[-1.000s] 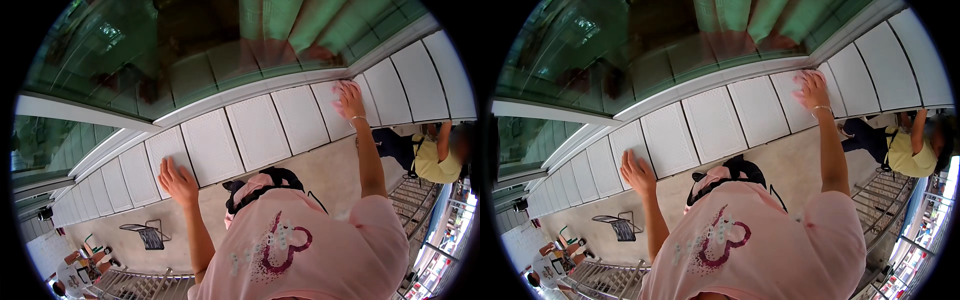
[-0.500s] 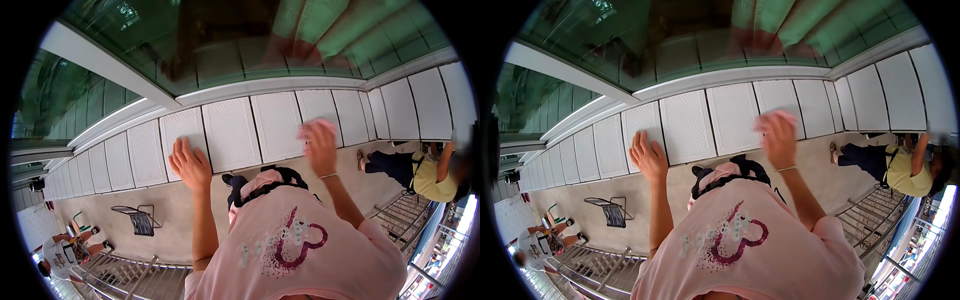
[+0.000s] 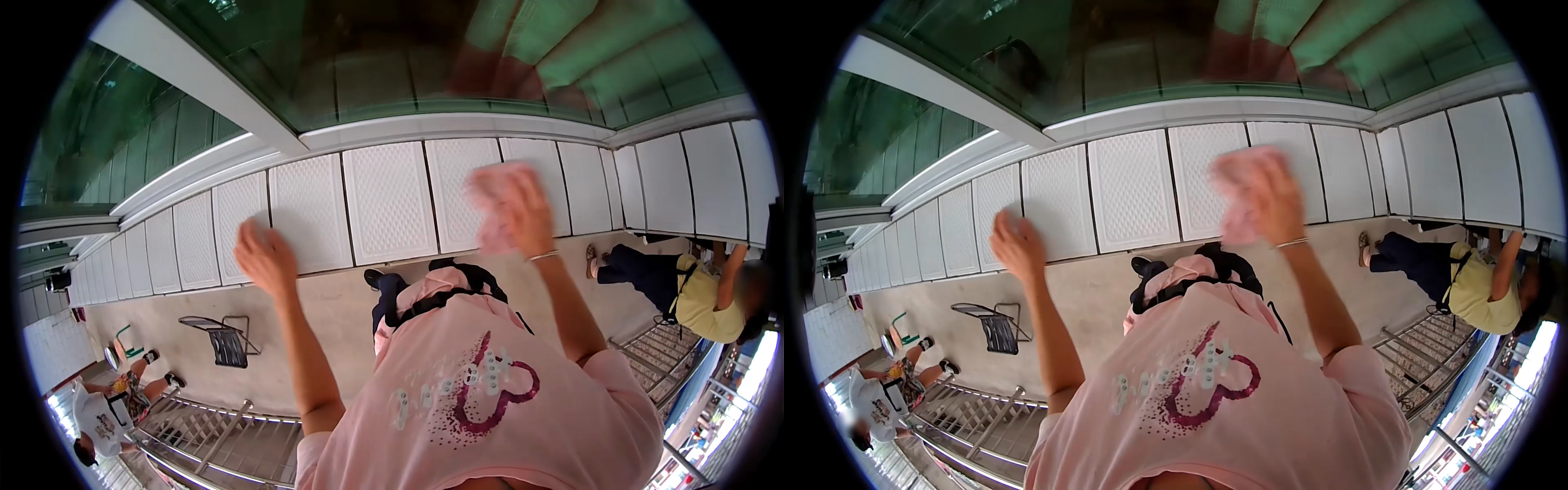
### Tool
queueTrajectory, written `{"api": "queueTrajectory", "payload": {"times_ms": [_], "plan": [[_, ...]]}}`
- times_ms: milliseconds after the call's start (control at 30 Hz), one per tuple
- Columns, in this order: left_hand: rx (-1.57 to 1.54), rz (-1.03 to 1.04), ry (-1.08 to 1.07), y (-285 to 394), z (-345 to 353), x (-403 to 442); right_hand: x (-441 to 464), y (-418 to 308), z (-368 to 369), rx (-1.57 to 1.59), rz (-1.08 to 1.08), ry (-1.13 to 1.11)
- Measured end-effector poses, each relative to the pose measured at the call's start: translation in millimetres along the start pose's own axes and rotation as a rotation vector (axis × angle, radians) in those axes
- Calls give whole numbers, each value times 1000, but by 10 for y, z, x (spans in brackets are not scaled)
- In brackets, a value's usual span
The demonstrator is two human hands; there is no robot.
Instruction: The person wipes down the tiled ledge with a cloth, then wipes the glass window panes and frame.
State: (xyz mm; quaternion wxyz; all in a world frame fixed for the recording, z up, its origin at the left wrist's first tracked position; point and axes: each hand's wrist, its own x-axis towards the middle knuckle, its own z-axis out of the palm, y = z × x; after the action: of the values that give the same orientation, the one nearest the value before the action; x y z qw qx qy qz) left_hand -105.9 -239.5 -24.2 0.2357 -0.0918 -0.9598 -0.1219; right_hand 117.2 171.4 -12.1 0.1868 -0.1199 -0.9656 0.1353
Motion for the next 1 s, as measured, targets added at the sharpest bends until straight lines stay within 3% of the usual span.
{"api": "queueTrajectory", "payload": {"times_ms": [67,200,267,367,633,800,900,1000], "plan": [[169,-68,53,-429,87,36,-112,572,-154,-274,79,56],[244,-74,56,-592,154,11,-263,913,11,-177,148,55],[241,-100,34,-528,113,4,-23,569,133,-136,-41,-24],[201,-194,-66,-534,76,-7,466,-472,231,146,-148,-83],[172,-171,4,-401,57,-12,979,-1778,937,193,-590,-137],[145,-213,-24,-464,-40,-45,537,-1865,752,383,-578,-193],[145,-215,-31,-563,-62,-17,423,-1524,373,327,-477,-329],[157,-216,-38,-620,-51,-20,243,-918,110,192,-273,-300]]}}
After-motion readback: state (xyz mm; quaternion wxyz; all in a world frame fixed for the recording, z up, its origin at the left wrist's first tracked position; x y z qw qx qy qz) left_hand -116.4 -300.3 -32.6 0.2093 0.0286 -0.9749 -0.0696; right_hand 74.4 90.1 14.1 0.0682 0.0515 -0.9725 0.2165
